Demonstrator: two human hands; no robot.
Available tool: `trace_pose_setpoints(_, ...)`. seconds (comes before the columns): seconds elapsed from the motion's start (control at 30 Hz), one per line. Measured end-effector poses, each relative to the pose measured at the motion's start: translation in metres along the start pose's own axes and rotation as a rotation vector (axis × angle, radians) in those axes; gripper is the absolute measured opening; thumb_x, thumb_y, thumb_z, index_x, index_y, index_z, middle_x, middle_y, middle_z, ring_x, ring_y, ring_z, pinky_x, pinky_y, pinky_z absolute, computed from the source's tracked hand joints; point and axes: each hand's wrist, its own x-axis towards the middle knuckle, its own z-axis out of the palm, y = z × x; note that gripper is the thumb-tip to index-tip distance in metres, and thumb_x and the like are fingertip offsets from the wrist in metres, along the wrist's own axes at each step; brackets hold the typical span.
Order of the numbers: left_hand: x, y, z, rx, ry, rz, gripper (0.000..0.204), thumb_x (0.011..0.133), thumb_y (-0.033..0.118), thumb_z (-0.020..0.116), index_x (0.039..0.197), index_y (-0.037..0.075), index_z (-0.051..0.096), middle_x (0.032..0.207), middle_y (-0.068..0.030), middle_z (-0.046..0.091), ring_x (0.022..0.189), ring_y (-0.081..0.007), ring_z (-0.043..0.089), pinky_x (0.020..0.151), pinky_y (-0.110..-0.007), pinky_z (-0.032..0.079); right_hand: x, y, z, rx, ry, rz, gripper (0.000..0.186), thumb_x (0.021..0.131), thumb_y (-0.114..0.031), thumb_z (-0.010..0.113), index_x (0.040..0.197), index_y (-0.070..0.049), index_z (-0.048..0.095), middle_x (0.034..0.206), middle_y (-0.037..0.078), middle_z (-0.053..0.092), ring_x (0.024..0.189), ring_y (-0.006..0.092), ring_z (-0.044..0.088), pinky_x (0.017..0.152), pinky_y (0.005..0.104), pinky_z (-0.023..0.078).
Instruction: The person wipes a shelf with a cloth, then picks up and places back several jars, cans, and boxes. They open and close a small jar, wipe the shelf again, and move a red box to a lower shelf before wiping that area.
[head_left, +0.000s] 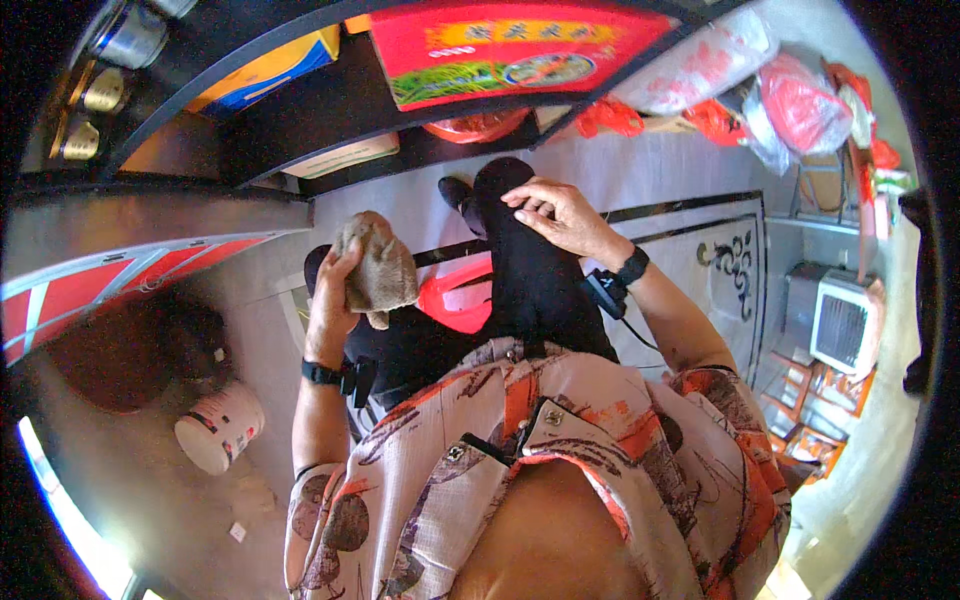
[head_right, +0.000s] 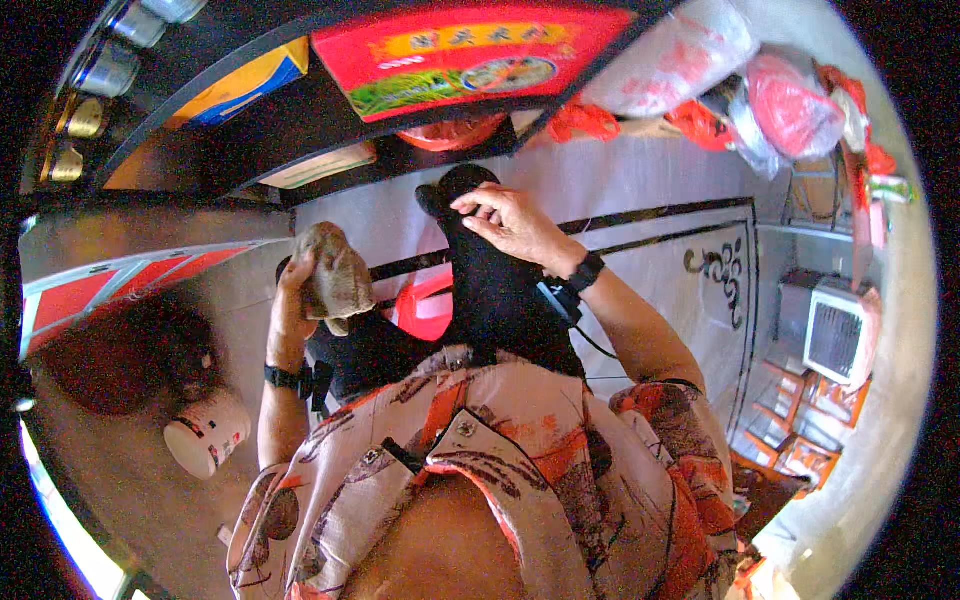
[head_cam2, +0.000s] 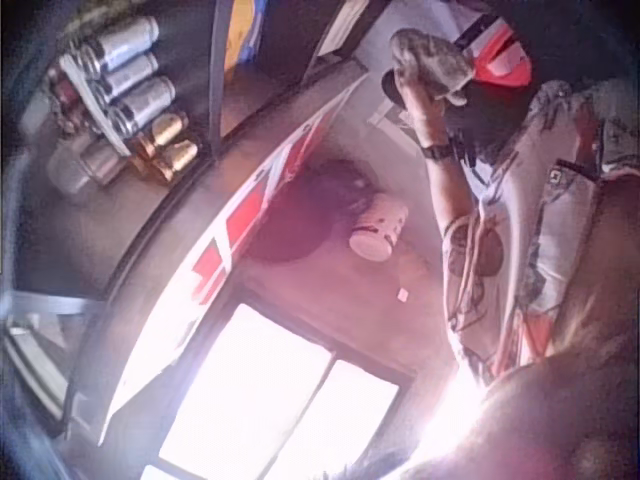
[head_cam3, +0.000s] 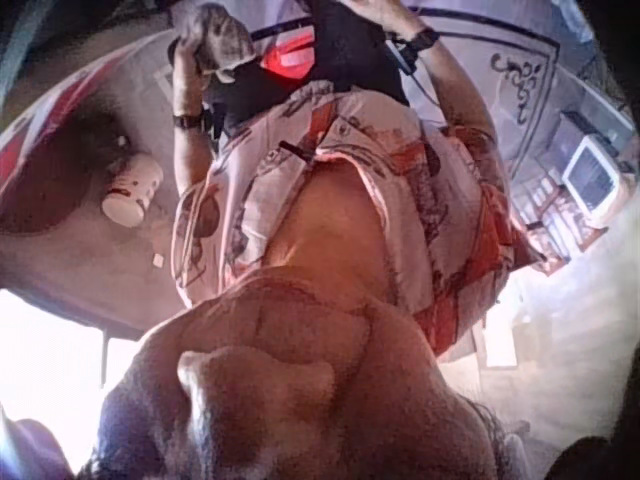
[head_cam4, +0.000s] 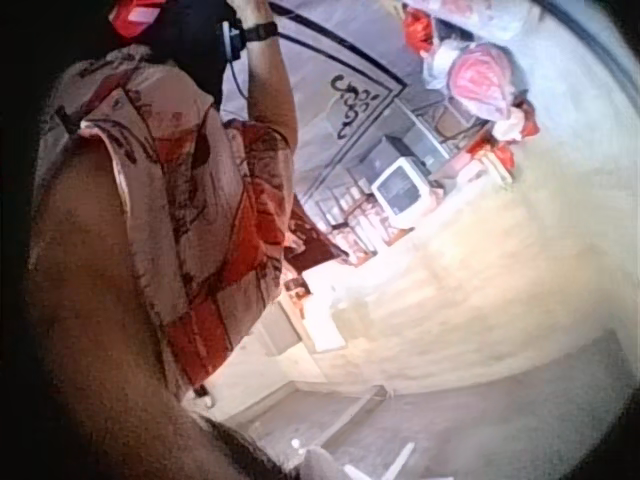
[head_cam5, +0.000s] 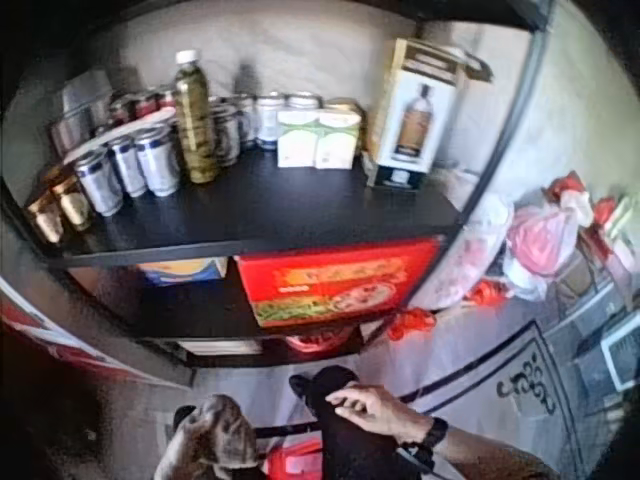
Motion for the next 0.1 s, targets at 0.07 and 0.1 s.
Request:
trace_pose_setpoints(0.07,0.011,-0.004,0.014,0.104,0.051,-0.150,0.045,0.093,0.020,0.070,0.132,0.003,0.055,0.122,-0.0096,0.066,0.108,-0.0228,0.066,0.096,-0.038,0.053,-0.038,0.014,-0.007,0.033,0.022,0.090,0.024,0.093,-0.007,0.068,0.118,-0.005,0.068,0.105,0.007,0.069,0.082,0.0112,0.067,0.073,0.0265,0.055)
trace_pose_setpoints(0.1,0.003,-0.002,0.021,0.132,0.051,-0.151,0.045,0.093,0.020,0.070,0.132,0.003,0.055,0.122,-0.0096,0.066,0.108,-0.0228,0.066,0.096,-0.038,0.053,-0.055,0.019,-0.014,-0.008,-0.011,0.130,0.024,0.094,-0.006,0.066,0.119,-0.007,0.069,0.104,0.008,0.069,0.087,0.0128,0.069,0.075,0.0267,0.056)
